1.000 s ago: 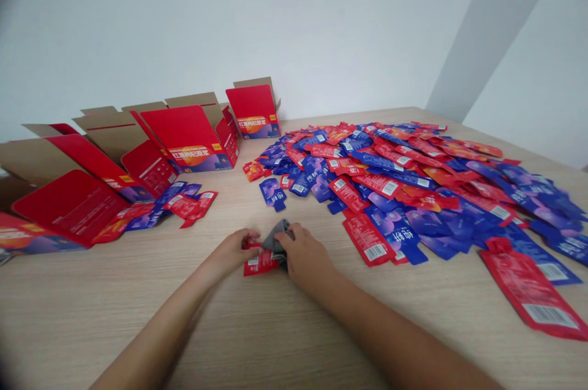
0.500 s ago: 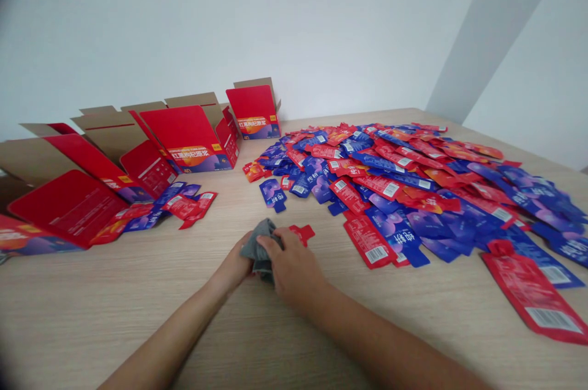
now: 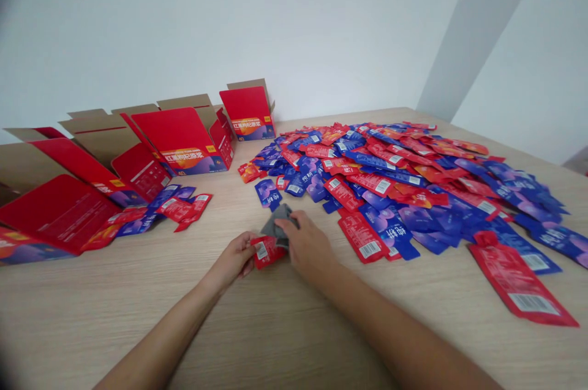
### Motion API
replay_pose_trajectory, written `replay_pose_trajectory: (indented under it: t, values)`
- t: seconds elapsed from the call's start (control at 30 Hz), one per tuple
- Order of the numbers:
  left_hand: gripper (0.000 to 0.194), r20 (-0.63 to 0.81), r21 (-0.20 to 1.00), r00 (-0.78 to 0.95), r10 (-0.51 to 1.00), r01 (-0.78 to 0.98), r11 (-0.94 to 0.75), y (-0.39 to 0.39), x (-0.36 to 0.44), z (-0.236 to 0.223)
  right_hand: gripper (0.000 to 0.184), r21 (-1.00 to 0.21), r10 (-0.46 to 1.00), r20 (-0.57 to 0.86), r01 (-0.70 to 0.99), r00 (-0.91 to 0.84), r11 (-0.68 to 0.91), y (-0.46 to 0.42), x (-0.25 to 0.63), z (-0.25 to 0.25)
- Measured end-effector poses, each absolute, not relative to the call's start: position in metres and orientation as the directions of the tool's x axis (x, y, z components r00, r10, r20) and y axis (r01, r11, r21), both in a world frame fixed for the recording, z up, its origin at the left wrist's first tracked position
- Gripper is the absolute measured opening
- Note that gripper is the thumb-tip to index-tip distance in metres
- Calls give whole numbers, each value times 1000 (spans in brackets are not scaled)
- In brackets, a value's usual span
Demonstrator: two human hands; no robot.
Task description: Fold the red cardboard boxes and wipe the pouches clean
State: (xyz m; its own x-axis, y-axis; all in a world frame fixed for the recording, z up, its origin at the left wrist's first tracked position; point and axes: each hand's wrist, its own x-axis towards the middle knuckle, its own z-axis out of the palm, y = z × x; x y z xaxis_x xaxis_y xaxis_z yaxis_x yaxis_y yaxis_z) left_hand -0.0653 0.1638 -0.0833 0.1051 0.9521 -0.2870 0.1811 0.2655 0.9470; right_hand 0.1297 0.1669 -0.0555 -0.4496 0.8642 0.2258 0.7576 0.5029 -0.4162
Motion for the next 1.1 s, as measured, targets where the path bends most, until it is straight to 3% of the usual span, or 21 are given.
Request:
replay_pose_trajectory:
  t: [0.13, 0.23, 0.4, 0.6, 0.7, 0.77, 0.83, 0.9, 0.97, 1.03, 1.1]
  values:
    - [22, -278, 945, 108, 955, 209, 252, 162, -64, -84, 50, -357, 803, 99, 732, -588, 580, 154, 108, -57]
    - [25, -300, 940, 99, 949, 198, 276, 162, -64, -82, 46, -310, 875, 41, 826, -482, 470, 169, 123, -60]
    - [30, -304, 947, 62, 951, 123, 295, 166, -79, -74, 44, -305, 922, 124, 870, -366, 386, 192, 155, -62]
    - [20, -80, 997, -407, 910, -39, 70, 177, -128, -53, 47, -334, 922, 169, 860, -347, 385, 189, 155, -66]
    - [20, -109, 994, -524, 844, -83, 76, 179, -143, -55, 47, -342, 928, 162, 863, -336, 372, 191, 153, -66]
    - [24, -131, 990, -508, 851, -20, 140, 183, -144, -60, 47, -347, 928, 158, 861, -337, 371, 192, 153, -66]
    - [25, -29, 967, -506, 862, 205, 153, 190, -142, -65, 47, -354, 928, 157, 858, -338, 373, 193, 154, -66]
    - [21, 192, 821, -444, 875, 562, 105, 200, -141, -68, 46, -359, 929, 155, 857, -335, 369, 193, 154, -66]
    - [26, 346, 525, -271, 898, 850, 54, 212, -147, -68, 46, -363, 932, 154, 859, -327, 361, 193, 155, -66]
    - [36, 302, 262, -141, 943, 963, 60, 222, -160, -68, 46, -366, 934, 158, 860, -320, 356, 192, 155, -65]
    - [40, 205, 109, -146, 968, 986, 125, 228, -180, -68, 46, -373, 935, 154, 858, -319, 354, 192, 155, -65]
